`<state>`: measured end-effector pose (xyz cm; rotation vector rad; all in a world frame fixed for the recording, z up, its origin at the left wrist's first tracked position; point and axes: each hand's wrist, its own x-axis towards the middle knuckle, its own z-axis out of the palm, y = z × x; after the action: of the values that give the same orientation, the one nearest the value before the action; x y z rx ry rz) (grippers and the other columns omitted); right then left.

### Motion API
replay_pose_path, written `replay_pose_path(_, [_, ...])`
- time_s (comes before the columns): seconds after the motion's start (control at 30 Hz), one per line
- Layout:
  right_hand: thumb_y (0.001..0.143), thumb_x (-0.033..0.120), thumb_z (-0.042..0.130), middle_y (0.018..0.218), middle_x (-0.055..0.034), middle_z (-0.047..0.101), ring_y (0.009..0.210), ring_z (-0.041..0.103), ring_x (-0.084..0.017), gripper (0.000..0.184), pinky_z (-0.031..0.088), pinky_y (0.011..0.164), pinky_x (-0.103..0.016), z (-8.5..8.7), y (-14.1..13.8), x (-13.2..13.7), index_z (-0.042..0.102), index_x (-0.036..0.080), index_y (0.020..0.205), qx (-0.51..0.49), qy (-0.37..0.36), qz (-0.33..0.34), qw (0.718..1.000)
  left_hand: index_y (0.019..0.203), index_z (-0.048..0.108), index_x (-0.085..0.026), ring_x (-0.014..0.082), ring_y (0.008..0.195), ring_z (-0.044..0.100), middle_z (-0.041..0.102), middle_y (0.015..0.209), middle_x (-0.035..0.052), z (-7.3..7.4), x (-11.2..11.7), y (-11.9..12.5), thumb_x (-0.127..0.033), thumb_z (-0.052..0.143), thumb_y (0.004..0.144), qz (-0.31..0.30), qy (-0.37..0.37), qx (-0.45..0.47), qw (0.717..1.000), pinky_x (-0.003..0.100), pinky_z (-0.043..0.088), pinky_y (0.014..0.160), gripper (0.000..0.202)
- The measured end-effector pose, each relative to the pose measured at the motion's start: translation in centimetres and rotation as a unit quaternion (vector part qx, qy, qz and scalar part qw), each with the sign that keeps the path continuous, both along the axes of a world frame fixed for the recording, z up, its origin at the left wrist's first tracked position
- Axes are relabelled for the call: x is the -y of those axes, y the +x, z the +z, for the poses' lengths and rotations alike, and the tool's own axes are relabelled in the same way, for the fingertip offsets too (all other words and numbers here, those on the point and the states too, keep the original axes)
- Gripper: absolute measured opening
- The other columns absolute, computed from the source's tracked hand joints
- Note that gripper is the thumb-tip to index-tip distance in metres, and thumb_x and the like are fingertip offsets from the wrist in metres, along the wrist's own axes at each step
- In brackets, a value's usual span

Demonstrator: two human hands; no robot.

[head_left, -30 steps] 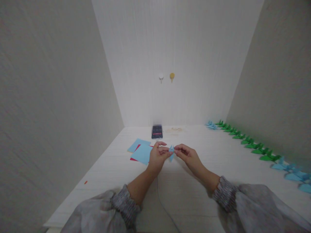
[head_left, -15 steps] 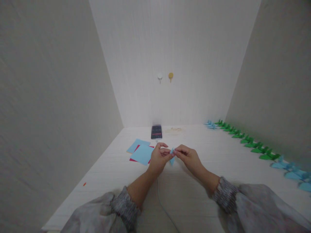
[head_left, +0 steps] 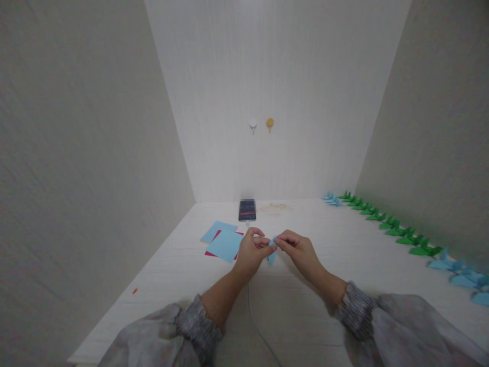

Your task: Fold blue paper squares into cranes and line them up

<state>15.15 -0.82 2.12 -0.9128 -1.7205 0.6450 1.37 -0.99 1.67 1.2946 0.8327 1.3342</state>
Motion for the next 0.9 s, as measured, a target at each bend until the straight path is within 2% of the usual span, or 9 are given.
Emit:
replay_pose_path(0.3, [0.072, 0.026, 0.050, 0.059, 0.0012, 0.051, 0.058, 0.046, -0.011, 0.016, 0.036, 0.055, -0.021, 0.37, -0.07, 0.32, 0.057, 0.017, 0.062, -0.022, -0.017, 0.004, 1.000, 0.075, 0.030, -0.019, 0.0071, 0.045, 0.051, 0.061, 0.061, -0.0019, 0.39, 0.22, -0.05, -0.023, 0.067, 0.053, -0.010, 0.000, -0.009, 1.000, 0.017, 0.034, 0.045, 0.043])
replay_pose_path(0.57, [0.073, 0.028, 0.049, 0.061, 0.0005, 0.052, 0.060, 0.046, -0.012, 0.017, 0.036, 0.056, -0.022, -0.15, -0.05, 0.01, 0.056, 0.017, 0.064, -0.029, -0.015, -0.011, 0.999, 0.073, 0.029, -0.019, 0.0080, 0.044, 0.051, 0.062, 0.060, -0.0022, 0.54, 0.20, -0.03, -0.022, 0.068, 0.050, -0.021, -0.005, -0.015, 1.000, 0.018, 0.035, 0.046, 0.046])
replay_pose_path(0.8, [0.075, 0.030, 0.045, 0.054, 0.0032, 0.043, 0.054, 0.041, -0.011, 0.018, 0.033, 0.051, -0.021, 0.39, 0.28, -0.50, 0.049, 0.017, 0.063, -0.054, -0.019, -0.078, 0.995, 0.073, 0.028, -0.019, 0.0076, 0.042, 0.049, 0.060, 0.055, -0.0032, 0.15, 0.22, -0.31, -0.021, 0.070, 0.047, -0.036, -0.020, -0.018, 0.999, 0.017, 0.034, 0.044, 0.049])
replay_pose_path(0.9, [0.076, 0.033, 0.042, 0.057, 0.0025, 0.045, 0.055, 0.042, -0.011, 0.021, 0.034, 0.053, -0.021, 0.47, 0.21, -0.42, 0.050, 0.017, 0.065, -0.057, -0.046, -0.034, 0.997, 0.073, 0.028, -0.019, 0.0078, 0.043, 0.050, 0.059, 0.055, -0.0033, 0.15, 0.30, -0.41, -0.022, 0.070, 0.047, -0.035, -0.023, -0.013, 0.999, 0.018, 0.034, 0.045, 0.050])
